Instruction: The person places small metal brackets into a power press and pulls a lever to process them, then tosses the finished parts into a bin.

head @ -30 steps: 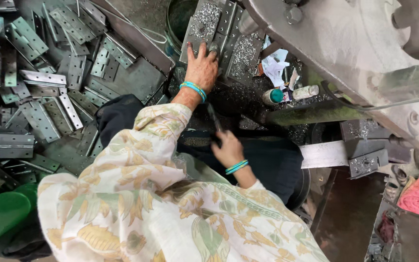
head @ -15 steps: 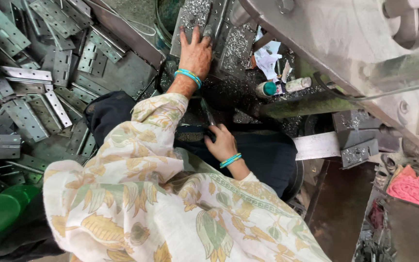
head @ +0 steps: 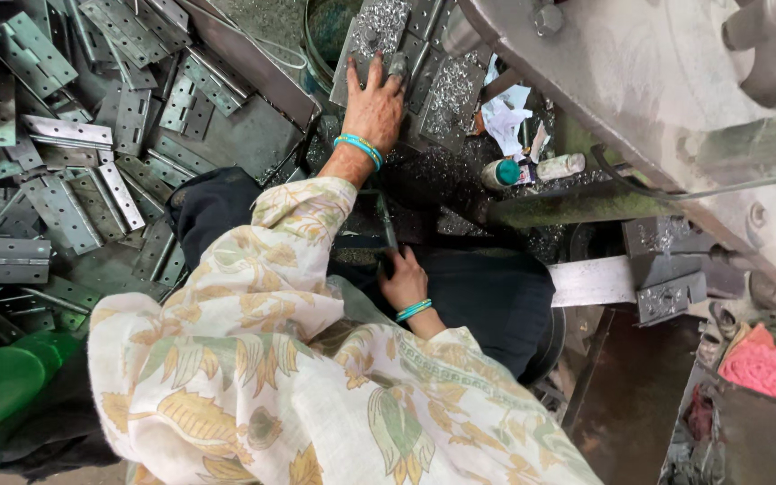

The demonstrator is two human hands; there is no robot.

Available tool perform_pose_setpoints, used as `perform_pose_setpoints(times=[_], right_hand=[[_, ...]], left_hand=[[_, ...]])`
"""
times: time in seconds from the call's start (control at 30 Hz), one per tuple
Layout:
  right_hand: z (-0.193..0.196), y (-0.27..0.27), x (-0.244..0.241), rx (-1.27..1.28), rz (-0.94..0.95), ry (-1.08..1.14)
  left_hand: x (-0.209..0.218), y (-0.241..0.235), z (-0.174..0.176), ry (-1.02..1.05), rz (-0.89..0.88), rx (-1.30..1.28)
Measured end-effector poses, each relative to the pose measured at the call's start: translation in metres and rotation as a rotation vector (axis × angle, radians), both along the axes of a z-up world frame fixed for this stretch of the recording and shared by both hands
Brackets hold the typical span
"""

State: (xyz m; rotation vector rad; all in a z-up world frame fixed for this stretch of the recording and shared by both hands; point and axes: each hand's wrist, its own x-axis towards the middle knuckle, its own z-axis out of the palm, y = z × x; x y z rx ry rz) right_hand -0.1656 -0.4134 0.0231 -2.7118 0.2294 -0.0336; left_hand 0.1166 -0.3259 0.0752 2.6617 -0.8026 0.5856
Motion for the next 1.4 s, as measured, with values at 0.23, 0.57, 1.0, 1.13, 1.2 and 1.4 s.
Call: perform_pose_setpoints(times=[0.23, 0.57, 1.0, 1.13, 1.2, 1.4], right_hand=[[0.072, -0.007, 0.027, 0.024, 0.067, 0.07], [0.012, -0.001, 0.008, -0.048, 0.033, 0.03], [0.091, -0.012, 0.04, -0.027, 0.078, 0.102], [0.04, 0.0, 0.02, -0.006, 0.027, 0.052], [0.015, 0.006, 0.003, 0.045, 0.008, -0.017], [0.025, -0.005, 0.012, -0.003, 0.047, 0.178]], left_hand=[[0.009, 0.005, -0.003, 0.121, -0.044, -0.002], [0.032, -0.015, -0.006, 0.113, 0.0, -0.019], [0.02, -0.013, 0.0, 0.158, 0.003, 0.048], [0.03, -0.019, -0.002, 0.173, 0.018, 0.048], [0.029, -0.019, -0.007, 0.183, 0.007, 0.036], [0.027, -0.022, -0.004, 0.143, 0.001, 0.016]])
